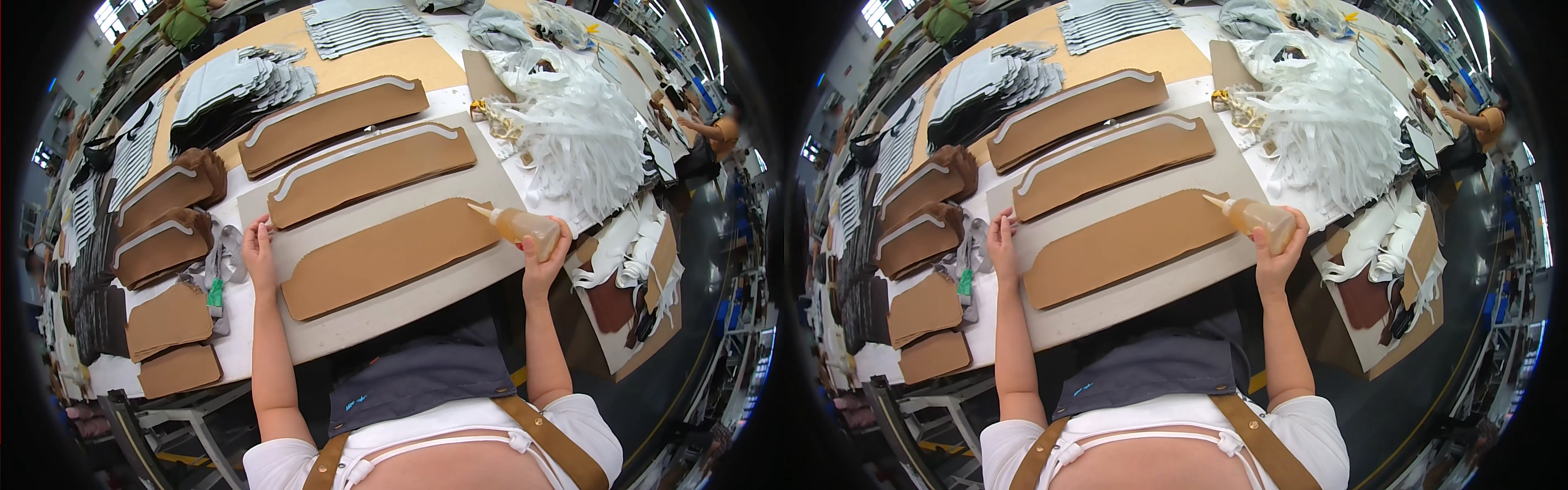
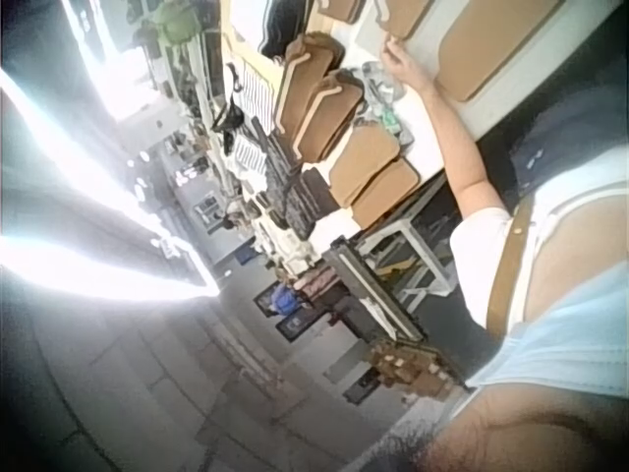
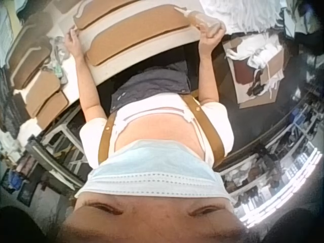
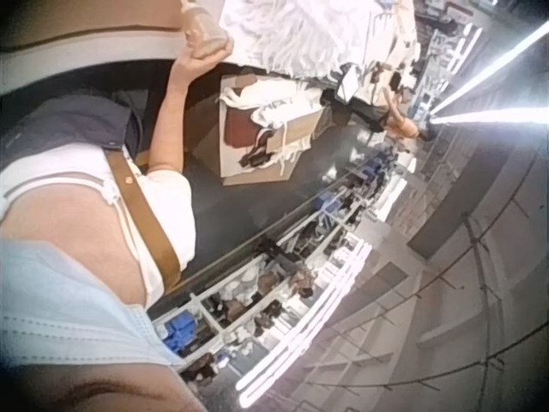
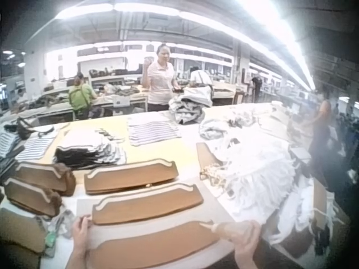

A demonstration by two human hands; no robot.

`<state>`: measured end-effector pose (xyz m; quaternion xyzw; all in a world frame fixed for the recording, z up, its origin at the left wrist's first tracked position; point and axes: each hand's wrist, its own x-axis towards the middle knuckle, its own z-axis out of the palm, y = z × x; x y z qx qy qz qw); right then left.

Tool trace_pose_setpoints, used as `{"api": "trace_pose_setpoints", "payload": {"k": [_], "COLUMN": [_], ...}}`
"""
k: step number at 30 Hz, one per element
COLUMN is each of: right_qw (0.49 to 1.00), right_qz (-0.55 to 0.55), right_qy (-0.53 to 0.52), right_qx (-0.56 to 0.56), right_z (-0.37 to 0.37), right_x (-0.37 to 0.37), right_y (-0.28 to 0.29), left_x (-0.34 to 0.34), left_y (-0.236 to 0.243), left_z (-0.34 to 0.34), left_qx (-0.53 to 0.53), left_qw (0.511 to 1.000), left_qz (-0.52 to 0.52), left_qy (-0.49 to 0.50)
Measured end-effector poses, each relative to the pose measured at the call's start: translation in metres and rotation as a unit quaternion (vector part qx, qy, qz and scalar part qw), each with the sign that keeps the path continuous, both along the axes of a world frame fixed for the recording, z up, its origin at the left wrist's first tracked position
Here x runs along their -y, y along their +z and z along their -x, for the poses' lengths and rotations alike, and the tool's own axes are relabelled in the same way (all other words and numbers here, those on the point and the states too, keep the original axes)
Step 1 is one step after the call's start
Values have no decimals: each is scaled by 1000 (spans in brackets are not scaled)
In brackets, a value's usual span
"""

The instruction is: Apply adhesive to leather components and fold the edges to create a hem.

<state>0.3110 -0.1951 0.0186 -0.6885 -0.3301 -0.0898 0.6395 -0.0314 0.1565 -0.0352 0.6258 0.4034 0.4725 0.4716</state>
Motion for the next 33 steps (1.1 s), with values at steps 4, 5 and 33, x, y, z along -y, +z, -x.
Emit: {"api": "trace_pose_setpoints", "payload": {"k": [4, 5, 33], "right_qw": [1000, 1000, 888], "right_qz": [14, 7, -248], "right_qy": [-7, -3, 110], "right_qx": [1, -13, -372], "right_z": [-2, -2, -2], "right_x": [-2, -3, -15], "right_y": [-5, -6, 11], "left_x": [-1, 0, -1], "left_y": [2, 1, -4], "left_z": [1, 1, 3], "left_qx": [-26, -24, 14], "left_qw": [1000, 1000, 1000], "left_qz": [-9, -12, 5], "left_qy": [6, 5, 6]}}
